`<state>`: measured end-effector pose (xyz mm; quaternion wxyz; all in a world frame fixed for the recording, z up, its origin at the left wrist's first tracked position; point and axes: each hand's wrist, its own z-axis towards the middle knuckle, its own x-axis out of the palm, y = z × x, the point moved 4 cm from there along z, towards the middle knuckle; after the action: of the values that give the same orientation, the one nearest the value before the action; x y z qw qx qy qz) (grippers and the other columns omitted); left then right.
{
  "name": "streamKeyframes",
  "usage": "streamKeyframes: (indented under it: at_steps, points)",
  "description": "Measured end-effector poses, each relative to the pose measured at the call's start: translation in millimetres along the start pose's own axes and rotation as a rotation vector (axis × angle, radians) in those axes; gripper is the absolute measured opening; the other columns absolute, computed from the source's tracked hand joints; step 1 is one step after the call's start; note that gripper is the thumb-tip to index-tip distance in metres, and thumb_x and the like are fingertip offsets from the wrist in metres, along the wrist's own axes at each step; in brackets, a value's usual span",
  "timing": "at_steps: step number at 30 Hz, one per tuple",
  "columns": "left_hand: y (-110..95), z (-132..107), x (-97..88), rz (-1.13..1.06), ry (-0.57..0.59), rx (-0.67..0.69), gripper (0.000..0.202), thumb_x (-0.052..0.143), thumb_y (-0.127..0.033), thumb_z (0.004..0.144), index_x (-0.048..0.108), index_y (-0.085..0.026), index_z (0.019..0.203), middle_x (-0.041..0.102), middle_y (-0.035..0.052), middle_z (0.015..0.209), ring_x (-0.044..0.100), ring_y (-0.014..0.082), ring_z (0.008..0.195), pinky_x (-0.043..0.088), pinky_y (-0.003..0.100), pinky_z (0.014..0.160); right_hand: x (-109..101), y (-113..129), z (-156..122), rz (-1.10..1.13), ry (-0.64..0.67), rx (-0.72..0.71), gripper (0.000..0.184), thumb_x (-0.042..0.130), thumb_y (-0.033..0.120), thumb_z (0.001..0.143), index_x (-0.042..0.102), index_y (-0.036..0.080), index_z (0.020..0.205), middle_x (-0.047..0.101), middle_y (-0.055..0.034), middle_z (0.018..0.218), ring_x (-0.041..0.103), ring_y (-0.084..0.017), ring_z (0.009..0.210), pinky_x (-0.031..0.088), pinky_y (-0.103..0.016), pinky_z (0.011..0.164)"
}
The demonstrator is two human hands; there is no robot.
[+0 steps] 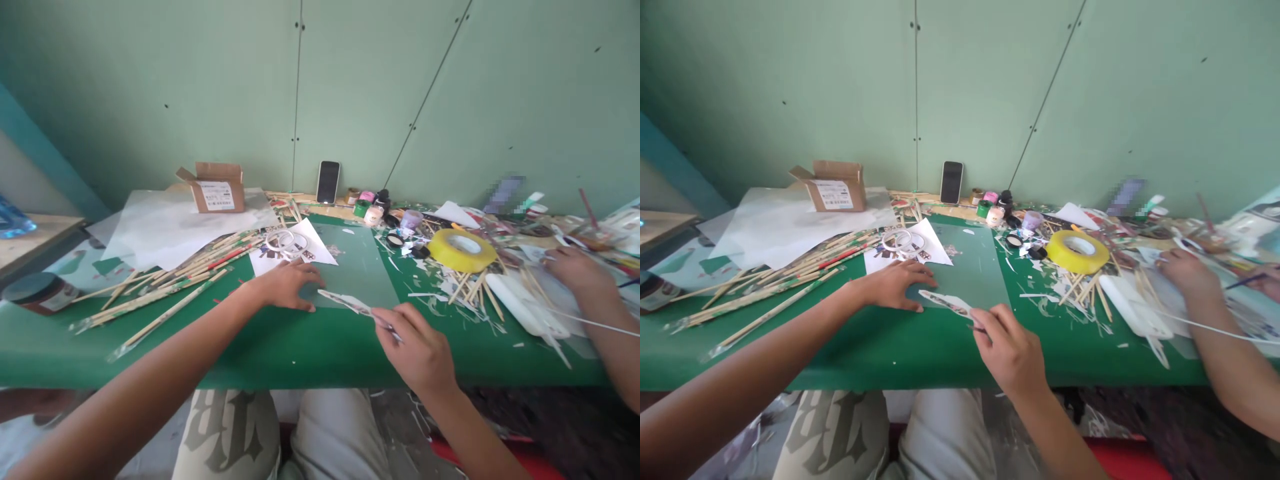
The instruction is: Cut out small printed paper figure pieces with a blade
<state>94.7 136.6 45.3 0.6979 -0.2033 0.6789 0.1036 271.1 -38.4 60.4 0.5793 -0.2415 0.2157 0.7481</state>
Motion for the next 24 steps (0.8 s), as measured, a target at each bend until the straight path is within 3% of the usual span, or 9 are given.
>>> streamKeyframes:
  at_steps: [3,6,13,15,17,19,21,24]
  points:
    - [-5,-6,-0.3,-0.019,0.025,0.026,0.050,0.066,-0.045,0.086,0.056,-0.023,0.130,0.053,0.0103,0.140,0.051,0.0298,0.126,0.043,0.055,0.104,0,1,-4,0.047,0.025,-0.059,0.019,0.053,0.009,0.088,0.068,0.020,0.087,0.063,0.0014,0.069,0.056,-0.005,0.055,0.039,-0.015,0.053]
    - [-9,-7,-0.9,-0.034,0.014,0.042,0.050,0.067,-0.042,0.084,0.058,-0.022,0.128,0.058,0.0095,0.134,0.056,0.0282,0.119,0.046,0.052,0.101,2,-1,-5,0.086,0.041,-0.098,0.019,0.053,0.007,0.088,0.067,0.019,0.089,0.063,0.0008,0.070,0.056,-0.005,0.055,0.040,-0.015,0.054]
    - [1,12,3.2,-0.107,-0.084,0.055,0.037,0.061,-0.042,0.091,0.060,-0.019,0.120,0.062,0.0092,0.122,0.059,0.0237,0.111,0.049,0.048,0.097,18,5,-6,0.152,0.120,-0.237,0.024,0.050,0.003,0.089,0.069,0.017,0.095,0.064,0.0003,0.071,0.058,-0.006,0.059,0.040,-0.016,0.055]
    - [8,17,0.9,-0.155,-0.137,0.055,0.035,0.060,-0.040,0.092,0.060,-0.018,0.120,0.062,0.0089,0.121,0.059,0.0231,0.111,0.049,0.048,0.097,25,10,-5,0.167,0.185,-0.267,0.025,0.048,0.009,0.092,0.070,0.019,0.094,0.062,0.0000,0.071,0.056,-0.007,0.056,0.038,-0.018,0.052]
    - [13,19,-4.1,-0.216,-0.199,0.066,0.033,0.058,-0.035,0.094,0.059,-0.018,0.121,0.063,0.0092,0.121,0.060,0.0226,0.110,0.050,0.046,0.096,31,13,0,0.195,0.259,-0.288,0.027,0.047,0.029,0.097,0.072,0.020,0.095,0.062,-0.0013,0.073,0.054,-0.007,0.054,0.037,-0.019,0.048]
    - [9,16,-8.0,-0.278,-0.241,0.119,0.027,0.056,-0.028,0.094,0.061,-0.017,0.118,0.065,0.0082,0.117,0.061,0.0211,0.108,0.050,0.042,0.095,38,8,12,0.258,0.354,-0.267,0.047,0.041,0.056,0.096,0.072,0.021,0.098,0.063,-0.0028,0.077,0.054,-0.008,0.053,0.039,-0.020,0.047]
    - [-3,12,-6.5,-0.332,-0.221,0.239,0.018,0.060,-0.024,0.090,0.068,-0.020,0.106,0.070,0.0037,0.104,0.063,0.0166,0.100,0.049,0.032,0.091,52,-6,38,0.325,0.470,-0.150,0.061,0.034,0.069,0.093,0.073,0.023,0.100,0.065,-0.0031,0.075,0.055,-0.009,0.054,0.042,-0.022,0.048]
    - [-25,5,4.9,-0.369,-0.138,0.425,0.020,0.078,-0.037,0.077,0.073,-0.027,0.092,0.071,-0.0025,0.089,0.064,0.0141,0.088,0.047,0.027,0.079,92,-42,103,0.185,0.485,0.091,0.050,0.026,0.042,0.101,0.069,0.021,0.117,0.062,-0.0019,0.063,0.053,-0.013,0.050,0.044,-0.027,0.051]
